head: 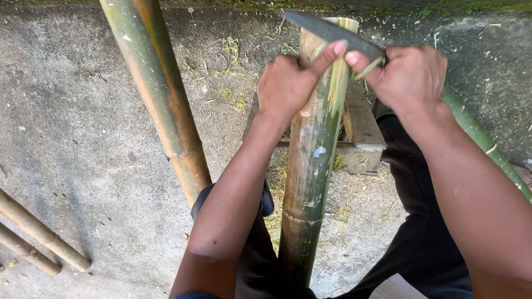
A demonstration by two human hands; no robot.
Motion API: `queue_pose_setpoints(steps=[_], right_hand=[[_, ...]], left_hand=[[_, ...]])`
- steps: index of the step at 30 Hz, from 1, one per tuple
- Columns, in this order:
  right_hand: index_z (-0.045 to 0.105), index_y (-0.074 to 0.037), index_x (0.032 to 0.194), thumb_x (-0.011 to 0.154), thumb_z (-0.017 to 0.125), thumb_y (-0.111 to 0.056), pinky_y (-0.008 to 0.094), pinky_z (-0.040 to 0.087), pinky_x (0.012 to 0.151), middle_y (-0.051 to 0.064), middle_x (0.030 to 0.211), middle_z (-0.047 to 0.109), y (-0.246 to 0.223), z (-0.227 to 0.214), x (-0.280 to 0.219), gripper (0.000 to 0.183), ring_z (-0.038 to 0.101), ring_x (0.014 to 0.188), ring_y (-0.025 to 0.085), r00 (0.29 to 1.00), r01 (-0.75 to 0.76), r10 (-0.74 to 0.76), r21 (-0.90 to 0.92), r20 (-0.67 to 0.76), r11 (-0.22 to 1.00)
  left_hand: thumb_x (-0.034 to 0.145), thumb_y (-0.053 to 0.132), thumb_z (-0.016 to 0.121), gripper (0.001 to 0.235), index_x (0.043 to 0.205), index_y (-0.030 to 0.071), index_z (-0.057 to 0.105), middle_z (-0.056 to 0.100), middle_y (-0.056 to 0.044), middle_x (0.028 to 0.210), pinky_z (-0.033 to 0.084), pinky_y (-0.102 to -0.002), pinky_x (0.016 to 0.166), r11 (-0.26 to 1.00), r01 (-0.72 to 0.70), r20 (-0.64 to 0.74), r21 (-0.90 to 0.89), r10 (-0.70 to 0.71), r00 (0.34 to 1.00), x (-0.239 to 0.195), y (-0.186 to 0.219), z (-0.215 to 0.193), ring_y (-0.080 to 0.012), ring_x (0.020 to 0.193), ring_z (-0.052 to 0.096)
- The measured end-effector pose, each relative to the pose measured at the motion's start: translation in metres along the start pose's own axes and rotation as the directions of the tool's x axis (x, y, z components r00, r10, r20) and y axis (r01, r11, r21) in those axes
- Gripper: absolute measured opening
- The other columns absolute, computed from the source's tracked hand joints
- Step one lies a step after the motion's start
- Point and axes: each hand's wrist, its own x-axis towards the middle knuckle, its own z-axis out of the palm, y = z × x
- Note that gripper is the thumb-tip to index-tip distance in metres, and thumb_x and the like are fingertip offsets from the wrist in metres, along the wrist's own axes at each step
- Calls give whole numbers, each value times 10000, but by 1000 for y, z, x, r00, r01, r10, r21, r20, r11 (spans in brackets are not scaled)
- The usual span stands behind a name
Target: Peeling or scraping a thin strip from a bamboo stalk using a large knife.
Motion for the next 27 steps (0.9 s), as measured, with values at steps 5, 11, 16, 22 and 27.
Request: queue_pose_setpoints(steps=[5,11,16,22,27], right_hand=[[575,-110,609,1074,499,-820,405,462,513,5,516,500,-12,-16,44,852,555,471,212,984,-34,56,130,-169,991],[503,-68,565,1046,450,-672,397,399,496,36,473,421,15,-20,10,774,459,445,184,990,1,3,26,-141,1000],[519,-91,543,985,569,-816,403,363,428,19,436,410,-42,-47,-61,851,409,383,191,998,60,-56,-127,35,990],[570,-80,573,893,664,-839,393,394,438,40,459,465,-64,-40,-86,828,470,385,218,990,119,-130,-171,-55,978],[587,-83,566,872,680,-846,394,412,443,56,445,479,-64,-38,-82,828,501,389,238,991,118,-128,-204,-36,972]], left_hand=[[715,974,381,753,516,248,375,393,102,487,288,-306,348,999,44,4,-3,-44,999,17,-18,10,-52,386,441],[916,925,383,1196,1443,-148,437,748,-244,1083,588,-468,928,898,-247,-11,-363,262,965,-14,-28,-16,-332,1130,714],[745,825,550,1317,1589,-66,73,595,-330,1337,511,-469,1065,922,-216,284,-320,311,907,-49,-33,-23,-409,1201,666],[825,748,672,1318,1583,-107,14,392,-367,1535,431,-488,1136,874,-384,219,-299,454,864,-52,-67,-7,-451,1399,464],[780,728,689,1306,1607,-68,67,494,-317,1502,469,-482,1110,886,-314,246,-340,407,880,-60,-52,-13,-408,1379,544]])
